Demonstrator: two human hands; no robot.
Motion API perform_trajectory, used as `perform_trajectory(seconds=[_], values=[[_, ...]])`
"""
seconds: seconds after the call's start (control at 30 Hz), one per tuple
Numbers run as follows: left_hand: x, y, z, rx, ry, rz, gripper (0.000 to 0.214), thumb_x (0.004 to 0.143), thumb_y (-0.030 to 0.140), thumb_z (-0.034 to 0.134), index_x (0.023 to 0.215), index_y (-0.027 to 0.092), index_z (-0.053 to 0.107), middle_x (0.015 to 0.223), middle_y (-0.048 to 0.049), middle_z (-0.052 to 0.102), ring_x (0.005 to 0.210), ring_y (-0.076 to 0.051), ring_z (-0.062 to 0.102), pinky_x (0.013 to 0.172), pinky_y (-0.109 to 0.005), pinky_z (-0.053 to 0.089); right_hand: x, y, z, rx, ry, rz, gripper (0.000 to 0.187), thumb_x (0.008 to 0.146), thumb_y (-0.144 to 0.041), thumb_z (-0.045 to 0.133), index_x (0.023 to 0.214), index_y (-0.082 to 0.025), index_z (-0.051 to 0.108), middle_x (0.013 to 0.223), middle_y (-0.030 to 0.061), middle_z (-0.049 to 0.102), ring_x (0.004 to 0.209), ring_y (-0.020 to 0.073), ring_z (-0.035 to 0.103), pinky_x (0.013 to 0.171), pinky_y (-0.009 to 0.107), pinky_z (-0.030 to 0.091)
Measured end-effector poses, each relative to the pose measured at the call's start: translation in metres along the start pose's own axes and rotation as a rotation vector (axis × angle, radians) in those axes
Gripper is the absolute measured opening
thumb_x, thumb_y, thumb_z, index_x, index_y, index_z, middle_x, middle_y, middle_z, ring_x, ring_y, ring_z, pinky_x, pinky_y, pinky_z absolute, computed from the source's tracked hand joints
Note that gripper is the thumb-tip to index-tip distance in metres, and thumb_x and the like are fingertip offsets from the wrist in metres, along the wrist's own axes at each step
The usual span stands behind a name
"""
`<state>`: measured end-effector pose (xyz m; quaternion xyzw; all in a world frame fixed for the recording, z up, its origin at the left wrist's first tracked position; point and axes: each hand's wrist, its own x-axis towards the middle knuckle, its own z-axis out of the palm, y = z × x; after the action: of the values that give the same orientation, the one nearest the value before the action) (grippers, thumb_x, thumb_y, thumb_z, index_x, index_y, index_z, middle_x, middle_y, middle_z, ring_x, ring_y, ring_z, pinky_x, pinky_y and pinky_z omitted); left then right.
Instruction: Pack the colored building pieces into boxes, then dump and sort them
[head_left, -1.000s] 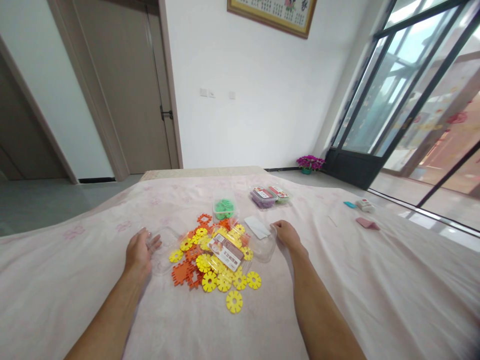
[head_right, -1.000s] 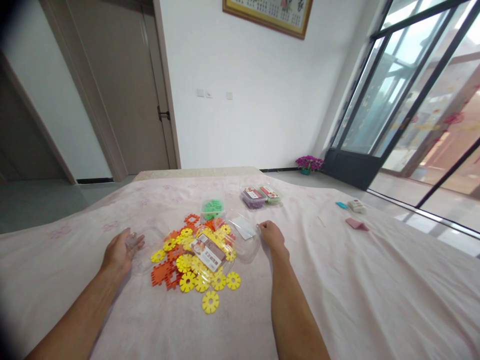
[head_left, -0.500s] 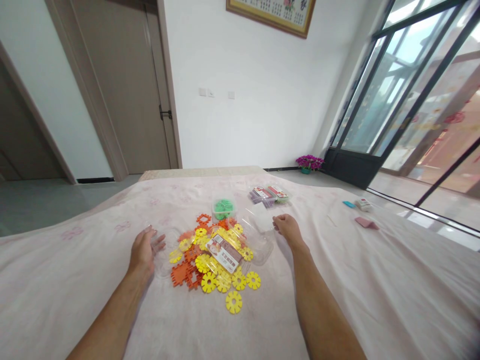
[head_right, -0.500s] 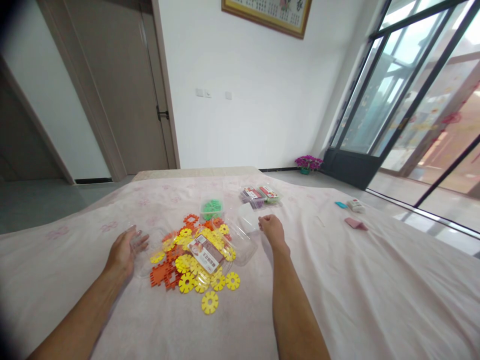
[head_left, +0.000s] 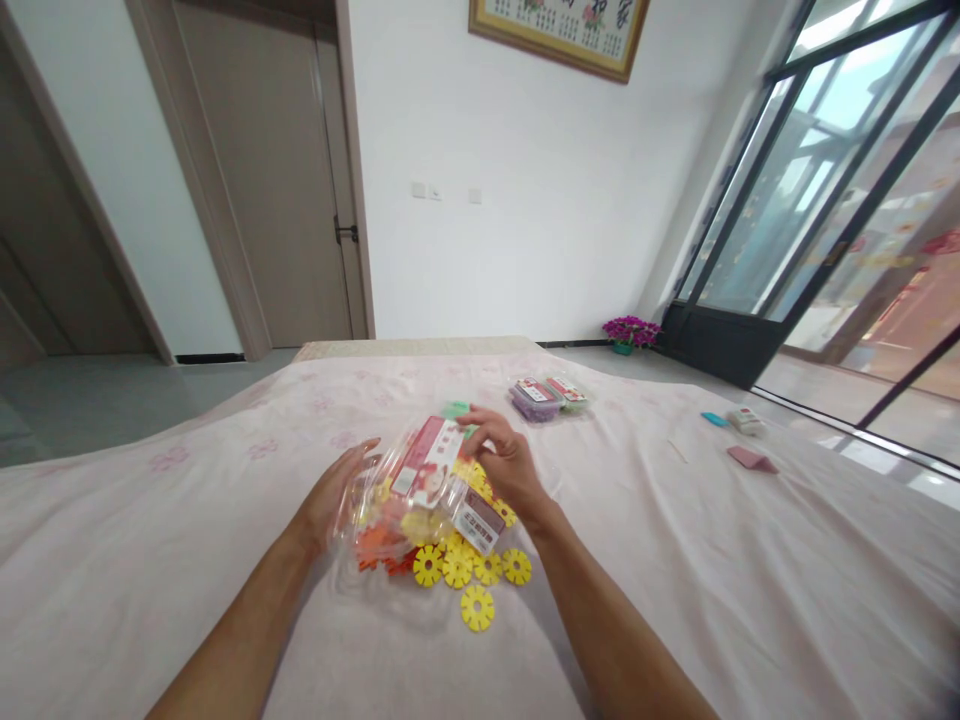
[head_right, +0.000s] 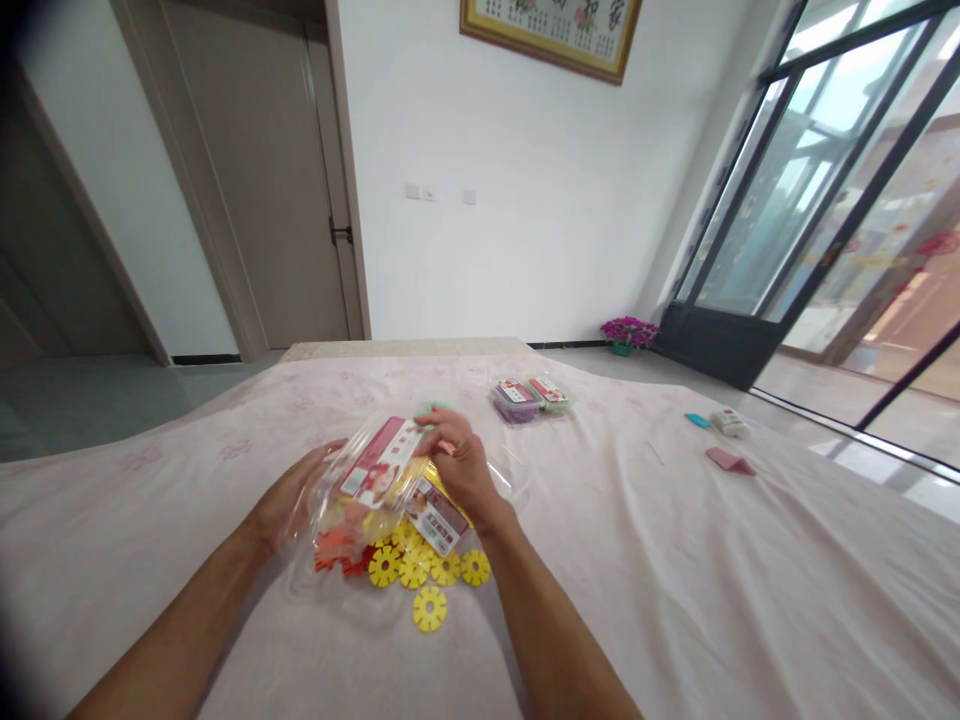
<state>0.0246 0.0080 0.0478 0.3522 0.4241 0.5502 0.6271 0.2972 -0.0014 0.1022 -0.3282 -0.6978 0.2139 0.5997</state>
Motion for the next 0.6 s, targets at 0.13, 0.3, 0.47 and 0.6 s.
perform_trajectory(seconds=[0.13,0.3,0.47,0.6], values=[[-0.012,0.004,0.015,-0.047,-0.14,-0.079,0.054,0.085,0.037,0.073,0.135,0.022,0.062,0.125,-0.0119,0.073,0.104,-0.029,0.074,0.082,-0.039,0.062,-0.017,0.007,0.029,-0.003,-0.254,-0.024,0.031,0.074,-0.003,0.049,0.069,-0.024,0.07,0.131,0.0049,0.071,0.13,0.0193,0.06,0.118,0.044,0.037],[-0.019,0.004,0.028,-0.088,-0.225,-0.108,0.05,0.086,0.039,0.073,0.132,0.02,0.064,0.125,-0.0126,0.074,0.106,-0.029,0.074,0.089,-0.04,0.06,-0.026,0.019,0.034,-0.066,-0.31,0.001,0.037,0.071,0.001,0.043,0.074,-0.023,0.07,0.139,0.0053,0.066,0.138,0.0181,0.055,0.118,0.045,0.038],[-0.023,0.002,0.029,0.02,-0.278,-0.082,0.061,0.081,0.035,0.08,0.136,0.02,0.06,0.13,-0.0142,0.071,0.109,-0.029,0.073,0.09,-0.036,0.06,-0.031,0.021,0.037,-0.164,-0.167,0.099,0.029,0.078,-0.006,0.048,0.081,-0.023,0.072,0.134,0.0098,0.069,0.131,0.022,0.061,0.113,0.045,0.045],[-0.025,-0.001,0.033,0.012,-0.268,-0.087,0.064,0.078,0.031,0.083,0.136,0.019,0.058,0.128,-0.0159,0.071,0.106,-0.029,0.074,0.088,-0.037,0.061,-0.031,0.022,0.041,-0.169,-0.117,0.19,0.036,0.077,-0.009,0.052,0.096,-0.025,0.078,0.132,0.0069,0.07,0.129,0.0224,0.062,0.115,0.045,0.043]])
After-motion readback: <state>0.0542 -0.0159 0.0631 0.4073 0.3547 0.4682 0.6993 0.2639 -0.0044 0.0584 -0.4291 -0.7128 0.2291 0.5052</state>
